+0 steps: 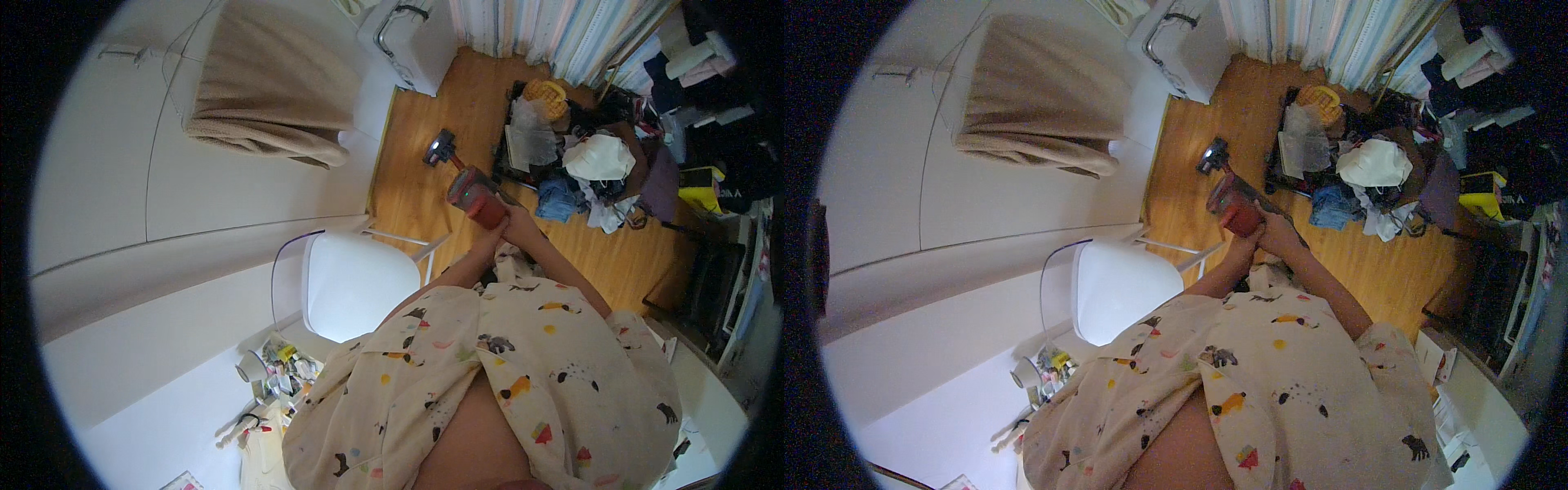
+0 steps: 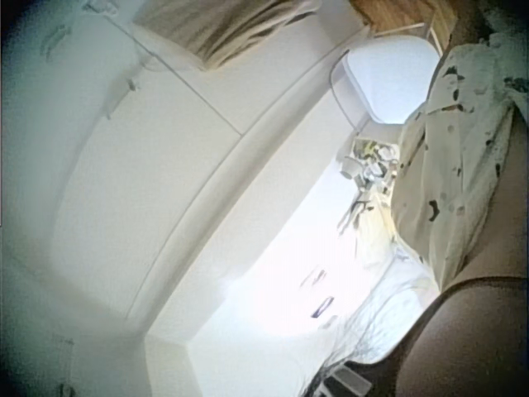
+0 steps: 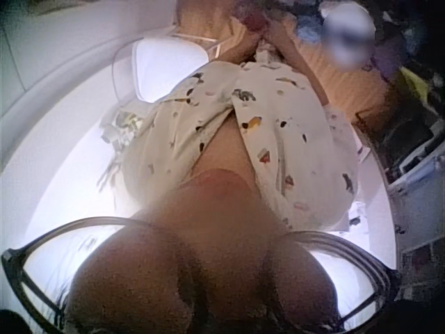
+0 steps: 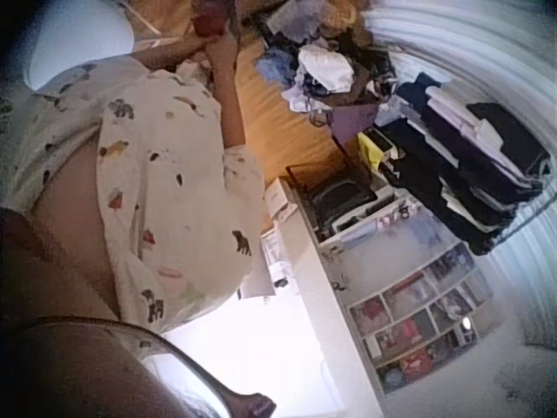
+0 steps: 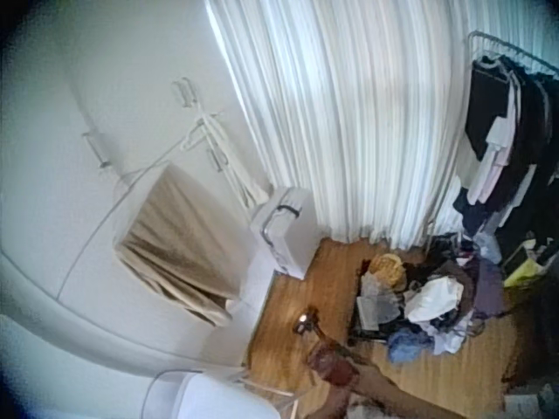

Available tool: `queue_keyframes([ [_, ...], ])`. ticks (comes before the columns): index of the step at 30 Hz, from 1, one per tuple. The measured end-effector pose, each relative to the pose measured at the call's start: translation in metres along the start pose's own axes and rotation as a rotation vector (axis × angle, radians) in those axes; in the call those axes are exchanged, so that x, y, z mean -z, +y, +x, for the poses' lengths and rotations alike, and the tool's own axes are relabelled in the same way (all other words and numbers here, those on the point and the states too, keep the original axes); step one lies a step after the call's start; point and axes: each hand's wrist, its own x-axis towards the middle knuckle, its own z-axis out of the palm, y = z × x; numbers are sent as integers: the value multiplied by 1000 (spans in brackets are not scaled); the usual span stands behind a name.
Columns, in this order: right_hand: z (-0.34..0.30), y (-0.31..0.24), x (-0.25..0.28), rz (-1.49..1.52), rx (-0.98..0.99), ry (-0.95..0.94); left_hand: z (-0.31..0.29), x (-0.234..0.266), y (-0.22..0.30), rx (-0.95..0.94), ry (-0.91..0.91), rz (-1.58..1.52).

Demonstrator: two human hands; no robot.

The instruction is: The person vacuums the wooden floor of a bedroom and a cluttered storage room using a red and black vacuum cleaner.

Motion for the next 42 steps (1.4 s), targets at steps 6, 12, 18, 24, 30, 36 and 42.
queue_keyframes([
  [6, 39, 3, 25, -76, -61, -97, 43, 2, 2, 33, 67, 4],
  [12, 89, 23, 33, -140, -58, -269, 83, 4, 3, 130, 154, -17],
  [18, 128, 37, 24, -88, 6, -249, 107, 8, 23, 92, 212, -17],
  [24, 130, 14, 52, -118, -51, -264, 107, -10, 49, 176, 265, -3],
  [30, 117, 5, 86, -58, -104, -195, 95, -57, 88, 191, 175, -11],
  [36, 135, -1, 84, 86, -149, -153, 135, -15, 82, 150, 88, 160],
  [42, 207, 8, 55, 102, -281, -128, 202, 25, 102, 109, -60, 176],
])
